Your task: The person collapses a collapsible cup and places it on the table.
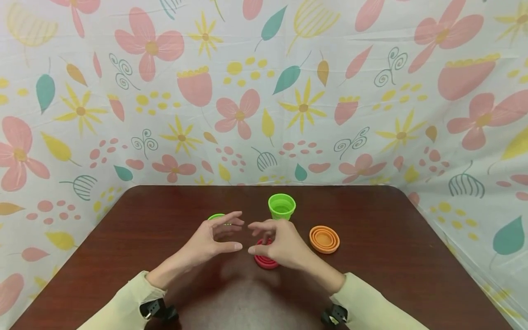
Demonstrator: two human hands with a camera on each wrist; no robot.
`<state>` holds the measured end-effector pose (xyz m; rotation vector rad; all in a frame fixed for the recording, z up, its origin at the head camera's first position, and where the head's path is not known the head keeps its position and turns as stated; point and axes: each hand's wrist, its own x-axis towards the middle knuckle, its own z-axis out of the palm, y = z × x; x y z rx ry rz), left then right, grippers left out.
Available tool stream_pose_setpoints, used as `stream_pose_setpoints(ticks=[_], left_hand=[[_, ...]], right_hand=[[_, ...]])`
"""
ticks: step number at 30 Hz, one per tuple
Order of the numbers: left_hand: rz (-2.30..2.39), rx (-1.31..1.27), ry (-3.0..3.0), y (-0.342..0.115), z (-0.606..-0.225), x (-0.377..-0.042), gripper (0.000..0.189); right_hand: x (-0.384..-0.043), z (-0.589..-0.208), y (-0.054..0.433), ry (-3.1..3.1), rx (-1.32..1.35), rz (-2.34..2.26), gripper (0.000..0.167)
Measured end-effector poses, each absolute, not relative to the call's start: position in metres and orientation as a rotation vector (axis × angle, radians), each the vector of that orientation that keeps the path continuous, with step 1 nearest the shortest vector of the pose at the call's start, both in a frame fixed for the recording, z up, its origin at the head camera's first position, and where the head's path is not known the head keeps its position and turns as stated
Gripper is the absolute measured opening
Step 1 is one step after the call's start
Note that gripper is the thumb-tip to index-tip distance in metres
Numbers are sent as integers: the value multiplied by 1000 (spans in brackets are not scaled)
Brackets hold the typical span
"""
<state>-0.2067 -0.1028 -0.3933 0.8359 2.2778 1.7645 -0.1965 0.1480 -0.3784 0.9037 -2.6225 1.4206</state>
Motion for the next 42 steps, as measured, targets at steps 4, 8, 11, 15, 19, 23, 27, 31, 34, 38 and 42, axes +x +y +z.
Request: stream_pose_setpoints(ticks=[4,8,11,15,19,23,27,31,34,38,42], left_hand=[[1768,849,2267,-97,-395,-203,73],[1778,858,2252,-91,-398,-201,73],[1781,857,2243,-88,-399,-199,72],[1763,862,2249,-83,-400,-199,72],[1752,856,2261,-80,-400,-199,71],[1766,831,2254,-78,-401,-199,71],[1784,818,2257,-76,-404,-200,71],[1798,822,2278,-73,-406,-204,72],[1821,814,2285,-71,-407,-209,72],[1841,770,2291,-68,-408,-215,72],[1824,736,2306,-65,-410,-220,73]], right_hand=[[-187,-383,160,-2619,854,1452,40],[-181,-387,171,-2622,833,1489,41],[-179,-390,179,-2627,814,1513,43],[-176,-395,187,-2641,760,1511,44],[-176,-399,196,-2645,713,1498,45],[-177,-399,204,-2645,693,1488,44],[-179,-398,209,-2640,666,1461,42],[-183,-397,215,-2620,642,1403,41],[-187,-395,221,-2620,621,1366,43],[-194,-393,228,-2635,596,1339,45],[-200,-392,234,-2645,592,1307,45]])
